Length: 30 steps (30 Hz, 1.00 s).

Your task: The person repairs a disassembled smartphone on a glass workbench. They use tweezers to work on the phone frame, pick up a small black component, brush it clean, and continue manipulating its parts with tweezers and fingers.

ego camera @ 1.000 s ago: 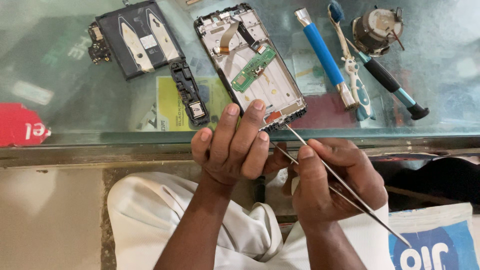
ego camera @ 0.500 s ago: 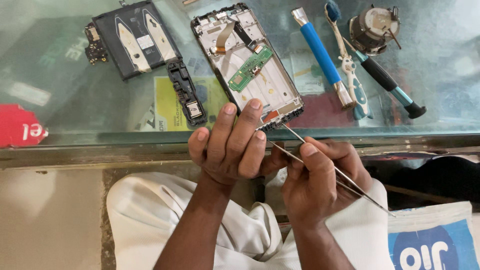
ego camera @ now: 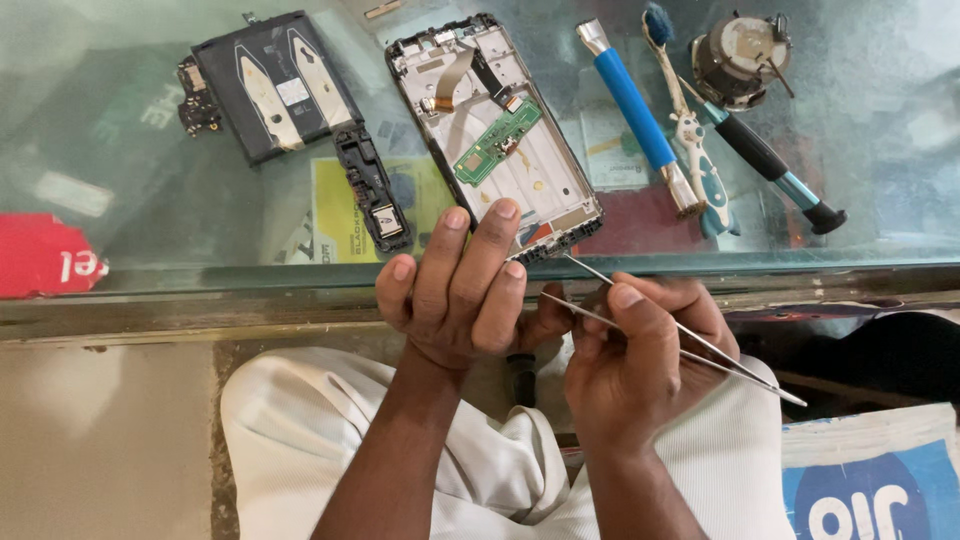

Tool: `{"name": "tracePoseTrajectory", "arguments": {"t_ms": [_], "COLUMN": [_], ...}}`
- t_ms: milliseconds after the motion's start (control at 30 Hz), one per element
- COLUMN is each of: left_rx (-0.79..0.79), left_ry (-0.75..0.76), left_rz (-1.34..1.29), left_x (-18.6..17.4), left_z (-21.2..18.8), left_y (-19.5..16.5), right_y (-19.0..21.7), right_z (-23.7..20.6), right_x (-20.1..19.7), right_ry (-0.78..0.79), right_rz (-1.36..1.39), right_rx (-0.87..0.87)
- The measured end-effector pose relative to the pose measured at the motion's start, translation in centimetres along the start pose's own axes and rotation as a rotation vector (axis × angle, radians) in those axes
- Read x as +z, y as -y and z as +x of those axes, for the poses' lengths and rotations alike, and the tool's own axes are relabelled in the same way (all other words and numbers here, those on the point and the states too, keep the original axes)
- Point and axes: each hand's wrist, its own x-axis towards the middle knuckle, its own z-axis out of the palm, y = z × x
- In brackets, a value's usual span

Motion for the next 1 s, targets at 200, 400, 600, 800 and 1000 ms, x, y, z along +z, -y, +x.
{"name": "tracePoseTrajectory", "arguments": {"t_ms": [200, 400, 600, 800, 1000], "left_rx": [0.003, 0.003, 0.0, 0.005, 0.009], "left_ry": [-0.004, -0.015, -0.013, -0.009, 0.011], "left_rz": [-0.01, 0.008, 0.019, 0.024, 0.02], "left_x": [-0.1, 0.1, 0.2, 0.0, -0.2], "left_z": [0.0, 0.1, 0.1, 0.2, 0.3], "left_y": [0.0, 0.0, -0.1, -0.1, 0.0], "right_y": [0.1, 0.2, 0.5, -0.1, -0.5], "right_z": [-0.1, -0.1, 0.0, -0.1, 0.0], "right_x": [0.3, 0.5, 0.1, -0.5, -0.7], "right_ry": [-0.01, -0.019, 0.035, 0.063, 0.078], "right_rz": [-0.008, -0.071, -0.272, -0.085, -0.079], "right_rx": [0.016, 0.006, -0.019, -0.032, -0.05]}}
